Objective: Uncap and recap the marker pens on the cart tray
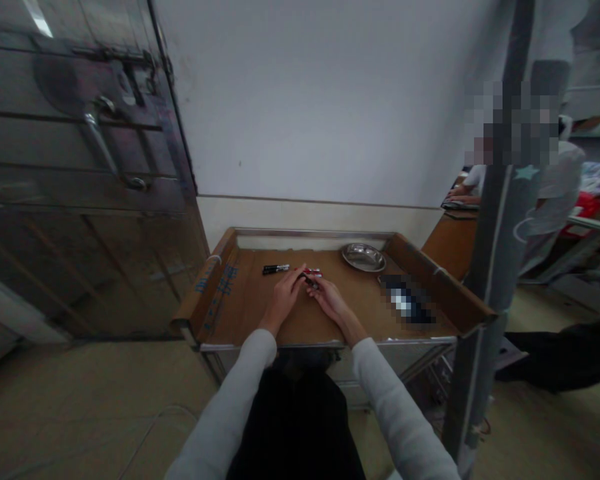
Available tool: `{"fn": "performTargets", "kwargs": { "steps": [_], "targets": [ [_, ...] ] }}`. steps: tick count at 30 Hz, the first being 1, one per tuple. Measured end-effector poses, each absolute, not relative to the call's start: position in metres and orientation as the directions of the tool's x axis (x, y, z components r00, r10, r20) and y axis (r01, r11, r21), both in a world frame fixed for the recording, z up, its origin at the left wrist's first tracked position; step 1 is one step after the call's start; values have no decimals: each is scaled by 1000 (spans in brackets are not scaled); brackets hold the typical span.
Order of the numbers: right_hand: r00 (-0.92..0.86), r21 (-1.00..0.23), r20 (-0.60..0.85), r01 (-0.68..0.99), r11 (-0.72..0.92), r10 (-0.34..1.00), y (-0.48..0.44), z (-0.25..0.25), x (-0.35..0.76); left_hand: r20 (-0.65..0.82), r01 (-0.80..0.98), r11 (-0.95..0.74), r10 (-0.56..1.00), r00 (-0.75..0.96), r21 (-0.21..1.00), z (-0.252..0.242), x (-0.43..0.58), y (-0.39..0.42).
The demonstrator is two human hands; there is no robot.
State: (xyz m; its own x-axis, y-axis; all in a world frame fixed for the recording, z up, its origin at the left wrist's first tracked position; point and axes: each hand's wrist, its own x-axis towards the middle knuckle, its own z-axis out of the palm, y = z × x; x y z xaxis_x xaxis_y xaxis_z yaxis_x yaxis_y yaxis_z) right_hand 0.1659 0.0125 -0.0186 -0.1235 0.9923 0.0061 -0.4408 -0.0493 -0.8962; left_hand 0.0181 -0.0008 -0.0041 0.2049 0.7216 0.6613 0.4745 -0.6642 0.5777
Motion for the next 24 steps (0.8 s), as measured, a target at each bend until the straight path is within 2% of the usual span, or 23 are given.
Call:
{"fn": "performTargets", "kwargs": {
  "steps": [4,10,12,14,17,20,24],
  "targets": [
    [-89,-915,2,-401,-34,996,12,-19,173,659,480,-578,752,-1,660,0,15,-5],
    [-38,-902,56,-430,34,998,8,-19,174,609,406,-519,783,-128,752,1,13,-5],
    [43,-909,94,-404,103,995,8,-22,177,576,376,-507,813,-91,775,-2,12,-2],
    [196,-922,147,-329,206,970,9,-25,182,534,363,-502,845,14,785,-6,12,1],
    [364,-935,283,-100,340,887,9,-29,192,461,402,-526,850,253,749,-10,14,4],
    [240,-910,413,129,393,878,7,-26,198,421,501,-577,816,397,645,-11,17,6],
    [-121,-792,471,379,479,874,1,-16,196,459,633,-587,803,379,505,-10,22,10]
  ]
}}
